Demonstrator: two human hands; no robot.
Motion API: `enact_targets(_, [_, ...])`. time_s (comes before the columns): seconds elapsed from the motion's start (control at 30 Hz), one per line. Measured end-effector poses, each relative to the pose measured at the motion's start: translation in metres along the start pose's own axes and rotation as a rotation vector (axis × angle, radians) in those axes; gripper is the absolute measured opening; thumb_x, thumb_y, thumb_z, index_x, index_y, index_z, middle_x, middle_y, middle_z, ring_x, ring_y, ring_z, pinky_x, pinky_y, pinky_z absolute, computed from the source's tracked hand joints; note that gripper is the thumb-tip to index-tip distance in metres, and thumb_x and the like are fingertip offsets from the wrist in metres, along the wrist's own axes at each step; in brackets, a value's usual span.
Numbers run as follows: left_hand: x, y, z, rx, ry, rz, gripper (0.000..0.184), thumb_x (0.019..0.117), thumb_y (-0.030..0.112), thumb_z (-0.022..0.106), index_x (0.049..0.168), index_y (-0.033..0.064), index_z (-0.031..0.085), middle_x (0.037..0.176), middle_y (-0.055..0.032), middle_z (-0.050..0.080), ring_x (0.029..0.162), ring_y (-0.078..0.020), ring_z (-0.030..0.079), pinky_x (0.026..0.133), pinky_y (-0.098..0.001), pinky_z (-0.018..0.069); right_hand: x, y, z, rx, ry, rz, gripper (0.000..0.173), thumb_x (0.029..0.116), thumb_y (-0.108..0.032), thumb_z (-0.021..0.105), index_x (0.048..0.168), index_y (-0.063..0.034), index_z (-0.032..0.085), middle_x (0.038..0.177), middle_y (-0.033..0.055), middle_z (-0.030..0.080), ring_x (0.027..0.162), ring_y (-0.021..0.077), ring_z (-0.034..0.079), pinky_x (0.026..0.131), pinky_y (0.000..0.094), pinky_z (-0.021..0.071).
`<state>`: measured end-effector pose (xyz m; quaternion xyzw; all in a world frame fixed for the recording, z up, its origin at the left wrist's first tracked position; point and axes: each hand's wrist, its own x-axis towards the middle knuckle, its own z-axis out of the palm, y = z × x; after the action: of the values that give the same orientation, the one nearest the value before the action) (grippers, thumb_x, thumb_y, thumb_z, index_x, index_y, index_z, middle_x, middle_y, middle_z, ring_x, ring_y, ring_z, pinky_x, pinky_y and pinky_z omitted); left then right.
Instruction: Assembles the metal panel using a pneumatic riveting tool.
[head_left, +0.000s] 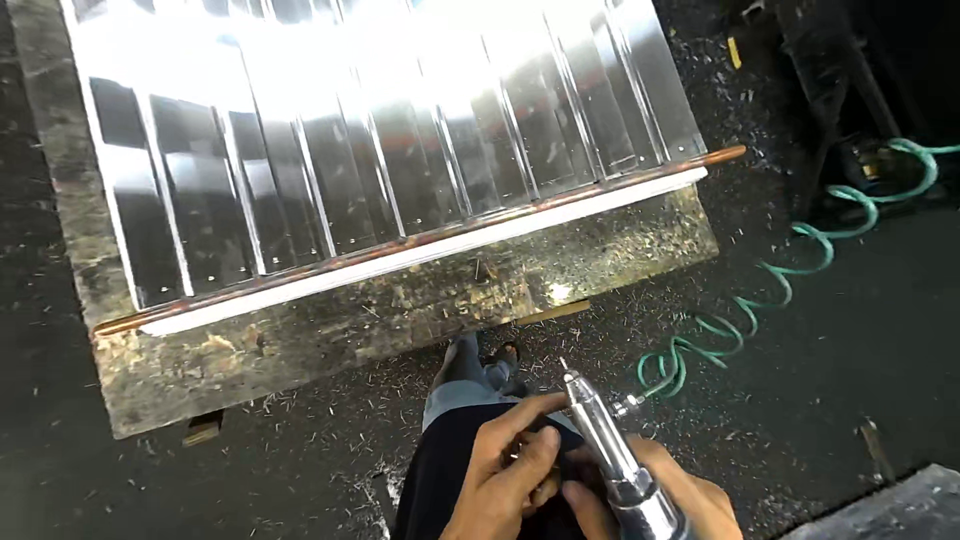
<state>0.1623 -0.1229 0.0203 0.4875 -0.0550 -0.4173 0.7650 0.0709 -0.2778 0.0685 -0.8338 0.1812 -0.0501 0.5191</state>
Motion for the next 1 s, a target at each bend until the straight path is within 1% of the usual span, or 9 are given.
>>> enact_targets(0.1, [0.008,0.013,-0.013,0.107,-0.009,0.053,0.034,0.1058,0.013,0.048,0.134,-0.0023,0.059,0.097,-0.0015,0.069,0.061,0.0017,0.052,0.051,-0.0162,0.0449,0.018,-0.013,0.015,-0.078,-0.046,-0.046,0.027,0.0841,-0.015,0.081,0.107,-0.0035,0.071,0.092,0.0074,0.074,0.086,0.0093,0.070,0.078,0.0241,0.0594])
enact_targets(0.23, [0.018,0.033,-0.046,0.048,0.005,0.072,0.036,0.1073,0.018,0.049,0.138,0.0021,0.059,0.080,0.0028,0.061,0.054,0.0009,0.045,0.048,-0.0167,0.0407,0.042,-0.027,0.038,-0.098,0.030,-0.035,0.023,0.0830,-0.013,0.079,0.102,-0.0039,0.070,0.089,0.0043,0.075,0.081,0.0056,0.071,0.073,0.0212,0.0607])
enact_targets(0.33, [0.018,0.041,-0.066,-0.051,0.179,0.073,0.031,0.1055,0.014,0.050,0.127,0.0015,0.069,0.065,0.0064,0.054,0.047,0.0011,0.040,0.041,-0.0166,0.0362,0.054,-0.030,0.058,-0.118,0.210,0.034,0.026,0.0838,-0.016,0.077,0.103,-0.0035,0.066,0.083,0.0007,0.074,0.071,0.0057,0.071,0.063,0.0234,0.0616])
enact_targets(0.4, [0.018,0.049,-0.071,-0.028,0.211,0.087,0.027,0.1035,0.008,0.051,0.117,-0.0009,0.073,0.069,0.0056,0.060,0.050,0.0022,0.043,0.046,-0.0168,0.0389,0.063,-0.030,0.068,-0.124,0.258,0.061,0.027,0.0846,-0.017,0.077,0.103,-0.0023,0.064,0.081,-0.0002,0.073,0.070,0.0067,0.071,0.061,0.0246,0.0615])
enact_targets(0.5, [0.028,0.058,-0.073,-0.015,0.188,0.090,0.021,0.1016,0.008,0.057,0.102,-0.0015,0.076,0.082,0.0014,0.071,0.057,0.0032,0.051,0.053,-0.0167,0.0455,0.076,-0.040,0.079,-0.153,0.180,0.022,0.025,0.0832,-0.016,0.080,0.099,-0.0012,0.068,0.083,0.0024,0.074,0.074,0.0055,0.071,0.067,0.0233,0.0620])
enact_targets(0.57, [0.034,0.069,-0.083,-0.095,0.265,-0.027,0.021,0.1007,0.015,0.061,0.090,0.0042,0.076,0.066,0.0054,0.061,0.049,0.0016,0.045,0.045,-0.0172,0.0396,0.088,-0.055,0.086,-0.207,0.098,-0.055,0.023,0.0849,-0.021,0.080,0.094,-0.0007,0.072,0.081,0.0056,0.075,0.074,0.0043,0.071,0.068,0.0207,0.0606])
enact_targets(0.67, [0.040,0.090,-0.116,-0.238,0.407,-0.144,0.021,0.0997,0.019,0.062,0.087,0.0077,0.074,0.053,0.0093,0.045,0.041,0.0012,0.037,0.038,-0.0171,0.0324,0.101,-0.061,0.096,-0.298,-0.031,-0.097,0.028,0.0924,-0.033,0.073,0.098,-0.0053,0.074,0.078,0.0047,0.074,0.069,0.0047,0.069,0.063,0.0208,0.0573])
enact_targets(0.8, [0.052,0.105,-0.157,-0.304,0.562,-0.116,0.023,0.1003,0.014,0.058,0.084,0.0039,0.072,0.050,0.0072,0.041,0.039,0.0003,0.035,0.036,-0.0168,0.0301,0.109,-0.060,0.105,-0.341,-0.325,0.105,0.038,0.0887,-0.032,0.077,0.118,-0.0073,0.077,0.087,0.0076,0.079,0.072,0.0160,0.075,0.064,0.0396,0.0620])
enact_targets(1.0, [0.070,0.114,-0.180,-0.364,0.594,-0.194,0.024,0.0994,0.012,0.059,0.082,0.0023,0.072,0.049,0.0053,0.041,0.039,-0.0006,0.034,0.037,-0.0171,0.0294,0.134,-0.086,0.132,-0.299,-0.290,0.087,0.033,0.0901,-0.029,0.078,0.113,-0.0060,0.078,0.086,0.0077,0.078,0.073,0.0116,0.073,0.064,0.0297,0.0602])
